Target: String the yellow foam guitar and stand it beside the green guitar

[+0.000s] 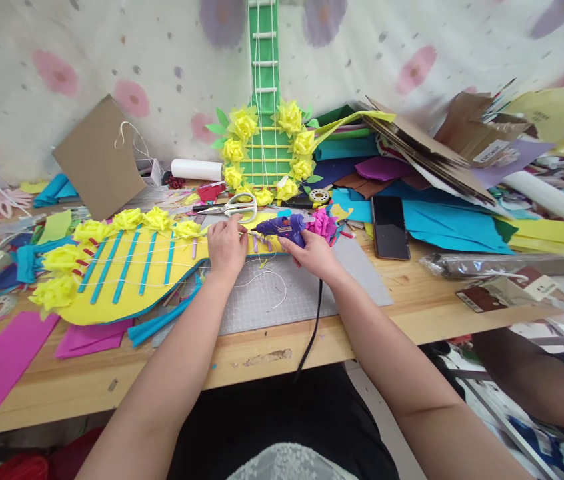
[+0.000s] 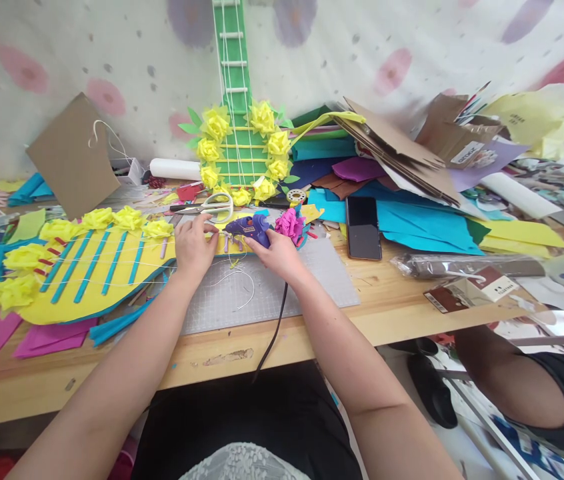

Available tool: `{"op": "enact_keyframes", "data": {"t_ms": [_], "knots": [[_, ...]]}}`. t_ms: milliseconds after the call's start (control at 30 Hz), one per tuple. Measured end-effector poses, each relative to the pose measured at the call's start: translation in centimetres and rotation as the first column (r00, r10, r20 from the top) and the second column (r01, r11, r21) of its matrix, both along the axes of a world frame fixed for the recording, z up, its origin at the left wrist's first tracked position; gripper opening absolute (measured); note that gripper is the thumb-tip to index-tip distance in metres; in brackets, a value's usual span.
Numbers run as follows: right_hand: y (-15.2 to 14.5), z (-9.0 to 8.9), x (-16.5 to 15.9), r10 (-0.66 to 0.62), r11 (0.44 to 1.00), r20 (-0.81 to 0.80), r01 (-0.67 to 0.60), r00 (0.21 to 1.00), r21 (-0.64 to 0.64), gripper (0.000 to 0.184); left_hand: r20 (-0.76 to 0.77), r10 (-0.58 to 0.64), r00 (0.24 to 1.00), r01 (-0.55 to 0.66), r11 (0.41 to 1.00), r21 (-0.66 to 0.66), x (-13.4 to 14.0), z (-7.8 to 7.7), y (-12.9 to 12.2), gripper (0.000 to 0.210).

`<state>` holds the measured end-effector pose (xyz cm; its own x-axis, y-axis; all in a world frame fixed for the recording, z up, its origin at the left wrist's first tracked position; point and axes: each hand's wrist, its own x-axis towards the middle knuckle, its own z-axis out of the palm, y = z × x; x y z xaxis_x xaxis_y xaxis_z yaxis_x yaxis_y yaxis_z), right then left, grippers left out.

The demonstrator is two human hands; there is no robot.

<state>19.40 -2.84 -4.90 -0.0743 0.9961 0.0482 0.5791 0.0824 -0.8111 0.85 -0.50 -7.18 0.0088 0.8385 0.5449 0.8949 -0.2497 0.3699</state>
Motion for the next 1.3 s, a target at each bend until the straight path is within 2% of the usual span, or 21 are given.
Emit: {"op": "enact_keyframes", "data": {"t_ms": [600,967,1133,1300], "knots": [[0.1,-0.2,0.4,0.026,1.000,-0.022,-0.026,0.999,-0.011,0.035,-0.020,0.014,1.000,-0.013,1.000,0.002,-0.1,0.3,-0.1,0.035],[-0.3,0.7,0.5,-0.006,1.000,-0.020,0.006,1.000,-0.026,0.034,-0.027,0.013,1.000,-0.013,1.000,-0.004,-0.1,0.4,-0.2,0.034],[-1.2,2.1,0.6,0.026,0.999,-0.202,-0.032,0.979,-0.030,0.035,-0.050,0.015,0.999,-0.014,1.000,0.004,-0.2,0.2,-0.1,0.034],[-1.7,4.5,1.4,0.018,0.990,-0.317,0.028,0.948,0.141,0.034,-0.060,0.025,0.998,-0.024,1.000,0.017,-0.1,0.1,0.0,0.034]]}}
